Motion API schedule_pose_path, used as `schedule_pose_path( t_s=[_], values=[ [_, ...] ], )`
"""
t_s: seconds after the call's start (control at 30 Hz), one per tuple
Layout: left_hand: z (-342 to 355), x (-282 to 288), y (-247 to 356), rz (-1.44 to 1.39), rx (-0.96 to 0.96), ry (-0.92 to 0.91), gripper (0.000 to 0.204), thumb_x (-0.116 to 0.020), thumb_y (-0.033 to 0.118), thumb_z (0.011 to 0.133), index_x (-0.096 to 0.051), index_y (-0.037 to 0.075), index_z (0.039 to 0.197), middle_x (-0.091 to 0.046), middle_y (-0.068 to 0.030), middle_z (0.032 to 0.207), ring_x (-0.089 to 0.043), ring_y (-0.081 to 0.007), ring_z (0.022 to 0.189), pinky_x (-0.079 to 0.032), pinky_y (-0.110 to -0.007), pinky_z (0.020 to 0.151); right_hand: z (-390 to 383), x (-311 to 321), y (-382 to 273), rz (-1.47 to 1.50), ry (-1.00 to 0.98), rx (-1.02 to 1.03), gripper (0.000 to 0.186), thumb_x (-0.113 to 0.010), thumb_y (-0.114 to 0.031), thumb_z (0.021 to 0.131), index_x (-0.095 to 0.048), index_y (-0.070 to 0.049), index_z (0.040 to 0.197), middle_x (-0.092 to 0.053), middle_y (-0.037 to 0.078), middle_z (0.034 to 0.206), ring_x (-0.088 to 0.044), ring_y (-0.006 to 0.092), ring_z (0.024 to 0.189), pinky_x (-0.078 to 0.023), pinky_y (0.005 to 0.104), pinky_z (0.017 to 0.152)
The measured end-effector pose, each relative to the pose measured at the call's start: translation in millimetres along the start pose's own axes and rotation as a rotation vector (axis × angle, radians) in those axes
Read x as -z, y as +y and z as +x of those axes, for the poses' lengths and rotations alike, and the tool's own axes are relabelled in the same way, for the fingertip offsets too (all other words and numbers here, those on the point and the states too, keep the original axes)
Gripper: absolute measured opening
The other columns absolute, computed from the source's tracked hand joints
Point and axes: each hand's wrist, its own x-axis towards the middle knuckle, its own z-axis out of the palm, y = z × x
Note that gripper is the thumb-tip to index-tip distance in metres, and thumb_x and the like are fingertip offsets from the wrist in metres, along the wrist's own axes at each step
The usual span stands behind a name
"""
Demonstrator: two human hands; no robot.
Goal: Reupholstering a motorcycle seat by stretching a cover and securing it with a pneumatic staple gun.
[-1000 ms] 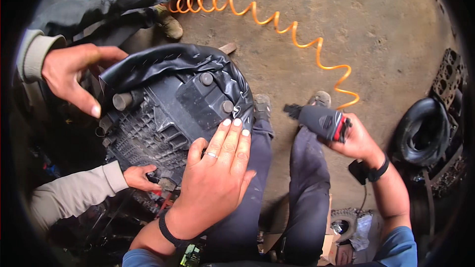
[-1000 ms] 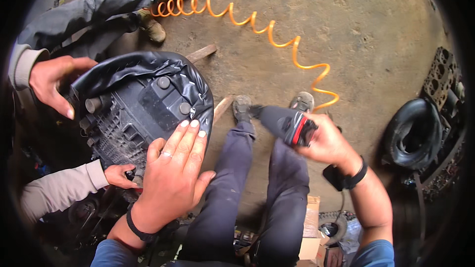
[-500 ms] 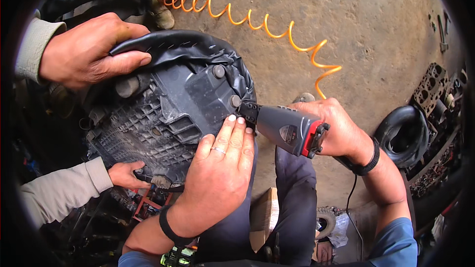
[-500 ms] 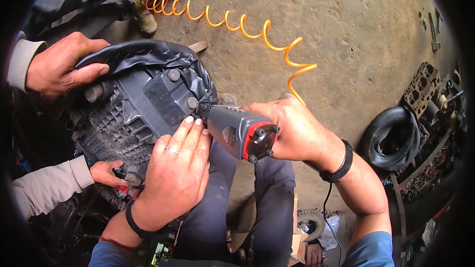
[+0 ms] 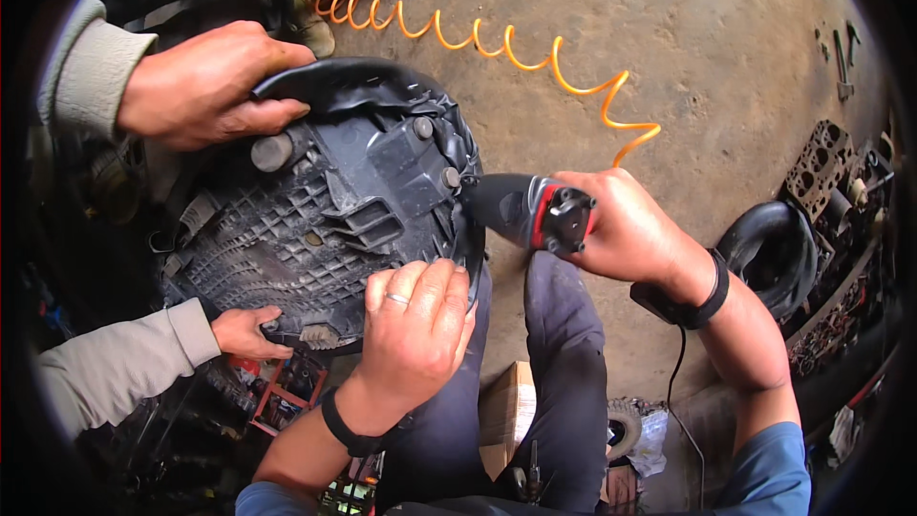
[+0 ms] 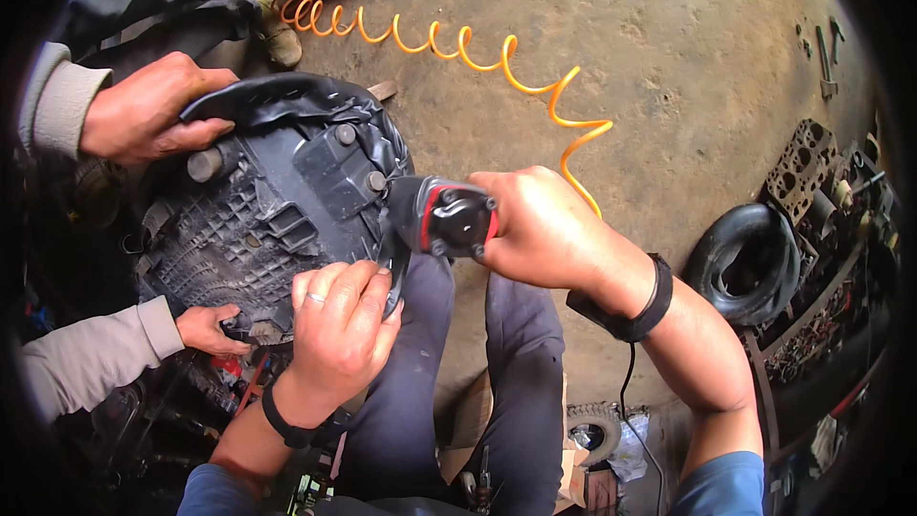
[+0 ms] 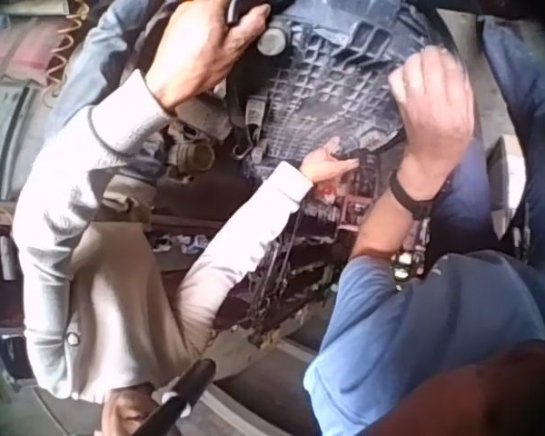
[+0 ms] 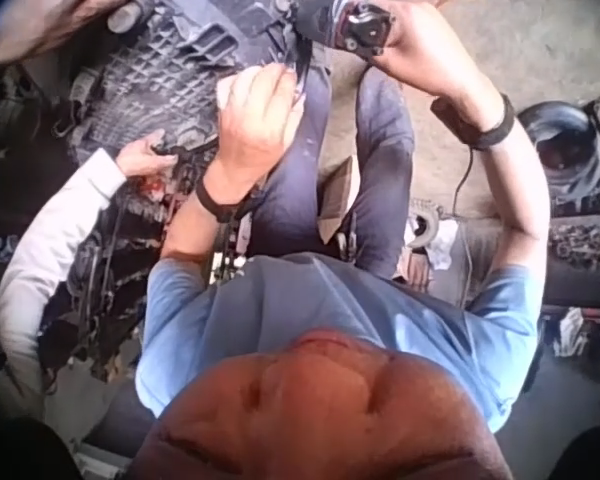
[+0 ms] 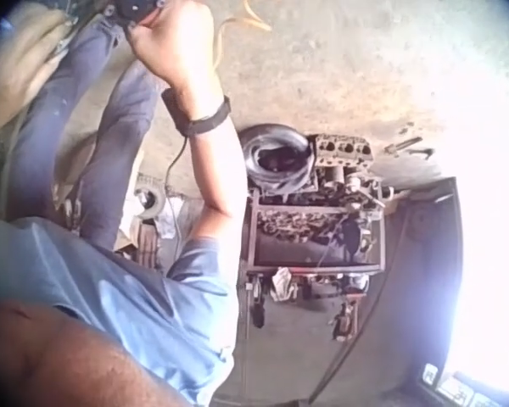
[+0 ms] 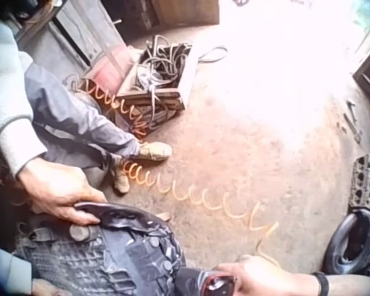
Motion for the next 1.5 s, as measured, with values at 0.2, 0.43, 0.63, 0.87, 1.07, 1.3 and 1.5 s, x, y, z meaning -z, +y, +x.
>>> schedule_pose_path(
  t_s=[0.2,0.43,0.63,0.87,1.07,1.3,1.5],
  values=[
    [3.0,18.2,11.1,0.120,0.047,-0.089,0.063,-0.091,0.014,0.067,-0.075,-0.002,0.126,-0.068,-0.0135,0.122,-0.063,-0.0328,0.116,-0.047,-0.054,0.101,-54.1,21.9,-10.7,0.603,0.025,-0.301,0.031,-0.084,-0.011,0.096,-0.077,-0.004,0.125,-0.077,-0.005,0.105,-0.066,0.0077,0.094,-0.060,0.0330,0.087],
    [-6.7,7.3,3.2,0.121,0.017,-0.027,0.067,-0.089,0.015,0.066,-0.074,-0.003,0.129,-0.067,-0.0143,0.121,-0.063,-0.0336,0.116,-0.047,-0.054,0.105,-35.3,14.2,-16.6,0.389,-0.191,-0.133,0.027,-0.086,-0.021,0.098,-0.079,-0.006,0.120,-0.079,0.000,0.097,-0.065,0.0072,0.087,-0.059,0.0336,0.081],
    [-7.4,2.7,0.9,0.055,0.018,0.001,0.060,-0.085,0.013,0.068,-0.074,-0.004,0.124,-0.068,-0.0134,0.118,-0.063,-0.0333,0.113,-0.048,-0.055,0.103,-8.9,24.8,-32.2,0.120,-0.293,-0.205,0.029,-0.086,-0.027,0.095,-0.079,0.000,0.102,-0.076,0.014,0.080,-0.069,0.0140,0.075,-0.058,0.0394,0.075],
    [-6.3,-7.2,0.9,-0.044,-0.037,0.183,0.049,-0.083,0.008,0.068,-0.077,-0.003,0.115,-0.068,-0.0130,0.111,-0.065,-0.0345,0.104,-0.052,-0.052,0.097,49.5,57.2,-90.6,-0.299,-0.551,-0.224,0.045,-0.079,-0.040,0.089,-0.079,0.004,0.098,-0.079,0.021,0.085,-0.077,0.0323,0.080,-0.059,0.0465,0.078],
    [-20.3,-0.4,0.8,-0.075,0.047,0.146,0.052,-0.084,0.004,0.064,-0.075,-0.003,0.115,-0.067,-0.0147,0.111,-0.065,-0.0368,0.106,-0.053,-0.050,0.098,66.5,44.6,-83.7,-0.234,-0.642,-0.270,0.044,-0.081,-0.041,0.093,-0.080,0.002,0.101,-0.076,0.011,0.078,-0.073,0.0222,0.070,-0.057,0.0405,0.066],
    [-55.4,9.5,-0.8,0.031,0.140,0.212,0.080,-0.091,0.014,0.079,-0.060,-0.006,0.149,-0.059,-0.0243,0.146,-0.058,-0.0467,0.134,-0.047,-0.059,0.115,-32.0,68.9,-95.3,0.446,-0.246,-0.473,0.037,-0.087,-0.028,0.099,-0.076,-0.008,0.128,-0.068,-0.005,0.080,-0.062,0.0065,0.067,-0.050,0.0276,0.061],
    [-74.8,-2.3,-15.1,0.070,0.209,0.228,0.078,-0.079,0.001,0.078,-0.060,-0.004,0.153,-0.063,-0.0213,0.135,-0.061,-0.0420,0.124,-0.047,-0.056,0.110,-25.2,50.6,-97.8,0.387,-0.393,-0.555,0.037,-0.087,-0.031,0.101,-0.075,-0.007,0.126,-0.067,-0.004,0.077,-0.061,0.0063,0.063,-0.048,0.0269,0.056]
  ],
)
